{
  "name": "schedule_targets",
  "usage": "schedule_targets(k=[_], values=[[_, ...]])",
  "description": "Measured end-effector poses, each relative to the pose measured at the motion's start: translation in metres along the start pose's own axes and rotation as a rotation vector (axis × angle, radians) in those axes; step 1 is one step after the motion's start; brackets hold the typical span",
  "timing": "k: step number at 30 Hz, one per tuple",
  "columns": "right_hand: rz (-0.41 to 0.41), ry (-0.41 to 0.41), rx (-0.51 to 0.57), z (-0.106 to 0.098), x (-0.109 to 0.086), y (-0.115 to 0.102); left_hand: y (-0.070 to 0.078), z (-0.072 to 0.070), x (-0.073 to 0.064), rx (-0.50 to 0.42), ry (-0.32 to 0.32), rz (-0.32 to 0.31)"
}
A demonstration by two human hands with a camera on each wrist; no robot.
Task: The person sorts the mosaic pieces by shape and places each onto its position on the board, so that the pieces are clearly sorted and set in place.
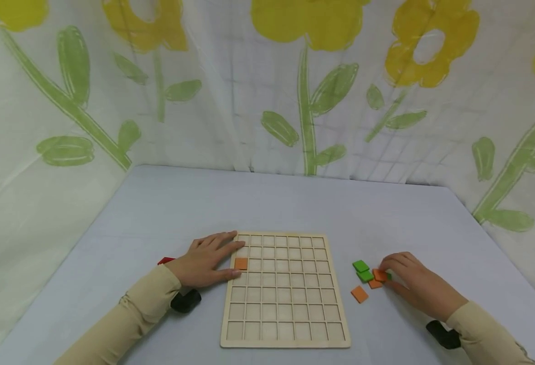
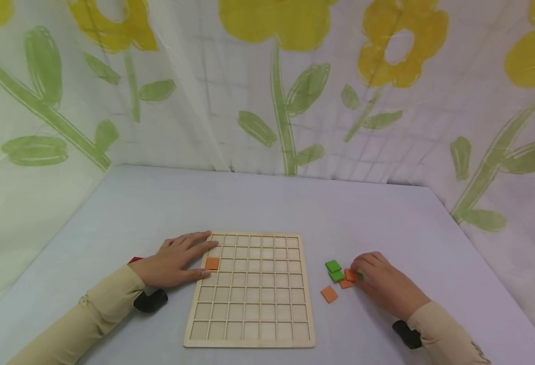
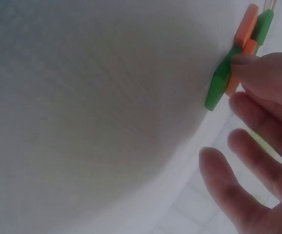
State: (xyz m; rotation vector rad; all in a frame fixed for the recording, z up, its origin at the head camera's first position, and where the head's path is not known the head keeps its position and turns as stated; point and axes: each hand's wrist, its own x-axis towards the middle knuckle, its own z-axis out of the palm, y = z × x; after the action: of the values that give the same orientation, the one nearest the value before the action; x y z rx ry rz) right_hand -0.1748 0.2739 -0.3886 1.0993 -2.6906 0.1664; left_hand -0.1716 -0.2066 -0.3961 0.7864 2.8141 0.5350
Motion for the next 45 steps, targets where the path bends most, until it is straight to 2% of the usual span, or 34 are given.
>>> schedule_targets(k=[8,16,24,28,32,39,45], values=[[-0.007,-0.014,0.039,-0.003,0.003,-0.003,-0.002,0.001,0.0,0.003,0.004,-0.001],[-0.062,0.06,0.114,-0.018,0.014,-0.006,-0.002,0.001,0.0,-0.006,-0.011,-0.007],[-0.012,-0.006,0.27,-0.022,0.033,-0.018,-0.002,0.0,0.0,-0.002,0.004,-0.001],[-0.014,-0.018,0.299,-0.022,0.046,-0.025,-0.002,0.0,0.0,-0.014,-0.004,-0.002],[-0.048,-0.013,0.278,-0.021,0.061,-0.033,-0.002,0.001,0.0,-0.025,-0.013,0.0],[-0.155,0.019,0.276,-0.02,0.088,-0.048,-0.002,0.002,-0.001,-0.024,-0.007,-0.002],[-0.208,-0.006,0.291,-0.015,0.11,-0.063,-0.003,0.002,0.0,-0.022,-0.009,-0.008]])
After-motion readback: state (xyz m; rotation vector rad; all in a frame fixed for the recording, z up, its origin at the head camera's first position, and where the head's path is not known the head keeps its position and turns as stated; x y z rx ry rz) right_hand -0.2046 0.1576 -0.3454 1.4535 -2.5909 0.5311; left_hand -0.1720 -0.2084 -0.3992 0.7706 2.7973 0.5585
